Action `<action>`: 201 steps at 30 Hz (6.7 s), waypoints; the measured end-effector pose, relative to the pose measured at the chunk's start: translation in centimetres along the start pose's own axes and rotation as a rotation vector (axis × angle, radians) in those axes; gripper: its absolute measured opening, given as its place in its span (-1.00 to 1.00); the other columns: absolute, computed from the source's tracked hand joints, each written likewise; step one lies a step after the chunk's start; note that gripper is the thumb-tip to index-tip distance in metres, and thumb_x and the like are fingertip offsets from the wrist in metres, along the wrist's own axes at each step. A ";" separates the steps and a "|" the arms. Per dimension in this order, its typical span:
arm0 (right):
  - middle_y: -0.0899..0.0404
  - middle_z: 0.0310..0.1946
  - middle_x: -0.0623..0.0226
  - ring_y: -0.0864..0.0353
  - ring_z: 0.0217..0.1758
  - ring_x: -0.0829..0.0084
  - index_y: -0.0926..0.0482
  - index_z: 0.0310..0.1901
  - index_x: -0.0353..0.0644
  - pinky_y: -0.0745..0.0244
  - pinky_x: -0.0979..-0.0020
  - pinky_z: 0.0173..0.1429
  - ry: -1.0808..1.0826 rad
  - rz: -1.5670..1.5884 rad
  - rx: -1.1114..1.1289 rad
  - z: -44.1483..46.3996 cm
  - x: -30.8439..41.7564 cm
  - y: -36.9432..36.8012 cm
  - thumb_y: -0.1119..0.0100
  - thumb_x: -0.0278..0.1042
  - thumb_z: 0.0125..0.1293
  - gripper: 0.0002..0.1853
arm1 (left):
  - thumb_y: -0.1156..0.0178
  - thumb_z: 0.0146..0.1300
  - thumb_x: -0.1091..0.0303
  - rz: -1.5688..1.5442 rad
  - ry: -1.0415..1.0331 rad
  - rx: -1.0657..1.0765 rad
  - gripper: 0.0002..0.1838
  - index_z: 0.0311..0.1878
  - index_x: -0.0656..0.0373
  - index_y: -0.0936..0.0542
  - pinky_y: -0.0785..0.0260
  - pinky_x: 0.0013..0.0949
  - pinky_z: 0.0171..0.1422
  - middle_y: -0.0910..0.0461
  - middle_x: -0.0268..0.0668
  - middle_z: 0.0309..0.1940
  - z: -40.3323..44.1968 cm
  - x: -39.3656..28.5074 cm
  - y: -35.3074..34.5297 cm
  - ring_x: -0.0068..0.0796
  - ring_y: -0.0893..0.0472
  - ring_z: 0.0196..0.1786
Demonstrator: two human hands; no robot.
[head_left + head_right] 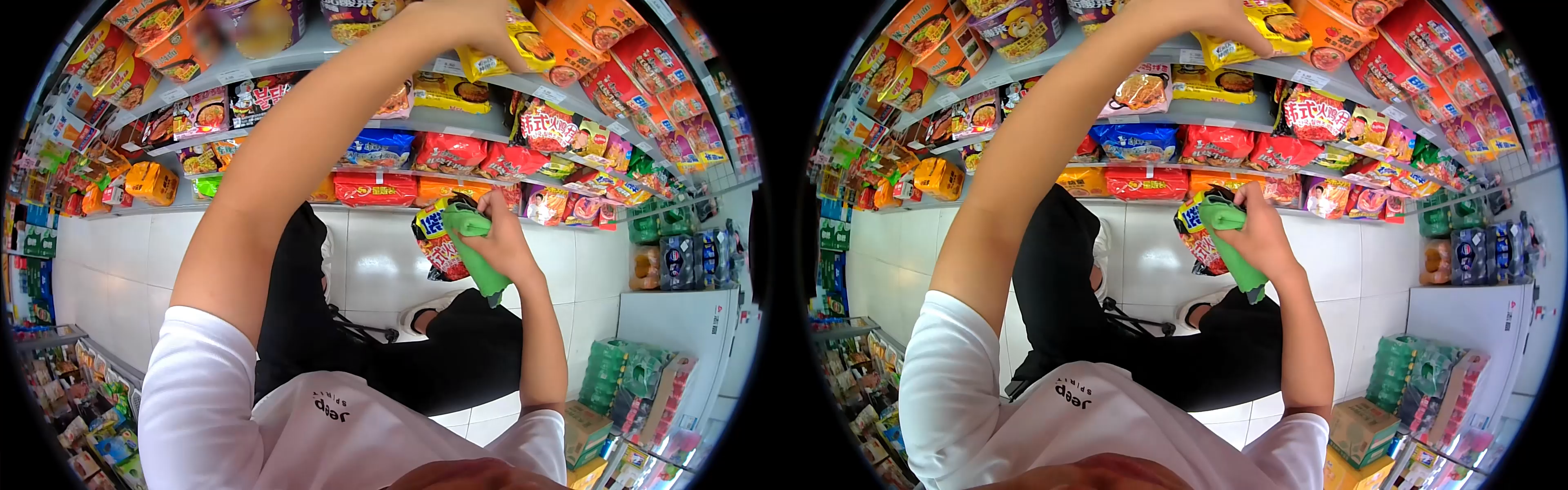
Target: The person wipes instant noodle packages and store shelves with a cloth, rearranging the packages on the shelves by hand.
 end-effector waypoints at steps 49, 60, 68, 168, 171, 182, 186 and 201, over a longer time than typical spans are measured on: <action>-0.64 -0.21 0.00 -0.68 -0.06 -0.13 -0.35 0.02 -0.18 -0.53 -0.03 -0.01 -0.121 -0.064 0.046 -0.9 0.1 1.2 -0.51 -0.32 0.10 -0.44 | -0.25 0.48 0.11 -0.058 -0.342 -0.266 -0.56 0.35 -0.02 -0.64 -0.52 -0.06 0.31 -0.63 -0.14 0.34 -1.7 2.5 -16.2 0.07 -0.64 0.28; -0.63 -0.20 -0.01 -0.67 -0.06 -0.14 -0.34 0.04 -0.18 -0.53 -0.03 -0.01 -0.119 -0.046 0.036 -0.9 -0.2 0.9 -0.53 -0.33 0.08 -0.41 | -0.30 0.47 0.36 -0.167 -0.389 -0.161 -0.55 0.39 0.21 -0.60 -0.52 -0.24 0.32 -0.64 -0.06 0.34 -9.8 -0.3 -12.0 -0.15 -0.71 0.28; -0.64 -0.19 -0.02 -0.68 -0.05 -0.15 -0.35 0.06 -0.19 -0.55 -0.04 -0.01 -0.140 -0.077 0.051 -0.7 -0.4 0.5 -0.52 -0.31 0.09 -0.41 | -0.26 0.50 0.46 -0.679 -0.133 -0.159 -0.60 0.33 0.42 -0.60 -0.44 -0.41 0.29 -0.72 -0.16 0.11 -16.0 1.5 -7.1 -0.51 -0.65 0.13; -0.35 -0.35 0.21 -0.25 -0.32 0.28 -0.33 -0.07 -0.24 -0.32 0.32 -0.22 0.161 0.246 -0.346 -1.6 3.5 2.9 -0.37 -0.48 0.23 -0.62 | -0.29 0.43 0.13 0.000 0.045 -0.150 -0.45 0.42 0.08 -0.55 -0.34 -0.20 0.52 -0.56 0.00 0.39 13.6 14.9 -17.8 -0.07 -0.51 0.45; -0.32 -0.36 0.23 -0.21 -0.34 0.30 -0.33 -0.08 -0.24 -0.30 0.34 -0.23 0.153 0.258 -0.350 -1.5 3.5 2.5 -0.38 -0.49 0.22 -0.62 | -0.23 0.47 0.09 0.166 -0.048 -0.233 -0.45 0.45 0.06 -0.53 -0.26 -0.16 0.57 -0.50 0.00 0.44 13.3 14.1 -18.2 -0.02 -0.44 0.49; -0.44 -0.39 0.15 -0.37 -0.40 0.15 -0.32 -0.08 -0.21 -0.37 0.30 -0.22 0.156 0.318 -0.257 -1.3 2.9 2.5 -0.34 -0.50 0.24 -0.64 | -0.02 0.59 -0.04 0.342 -0.259 -0.277 -0.41 0.56 -0.02 -0.44 0.03 -0.02 0.74 -0.29 0.03 0.61 9.7 8.0 -18.6 0.14 -0.22 0.64; -0.47 -0.39 0.12 -0.42 -0.38 0.11 -0.32 -0.07 -0.20 -0.40 0.29 -0.21 0.156 0.356 -0.241 -1.3 3.0 2.4 -0.30 -0.54 0.21 -0.65 | -0.10 0.54 0.02 0.136 -0.262 -0.155 -0.48 0.37 0.18 -0.55 -0.35 -0.05 0.46 -0.59 0.11 0.25 8.1 8.7 -18.9 0.14 -0.54 0.33; -0.61 -0.20 -0.03 -0.65 -0.02 -0.21 -0.33 0.02 -0.20 -0.52 0.06 -0.02 0.044 0.305 -0.076 -1.4 4.0 3.2 -0.38 -0.52 0.24 -0.57 | -0.19 0.52 0.17 0.234 -0.526 -0.164 -0.59 0.28 0.20 -0.62 -0.57 -0.09 0.28 -0.66 0.02 0.26 -3.2 1.8 -16.0 0.01 -0.68 0.25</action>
Point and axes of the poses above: each hand's wrist, its own z-axis towards the middle knuckle, its own y-axis out of the back of the hand, x = y × z, the point moved 4 cm from there along z, towards the middle knuckle
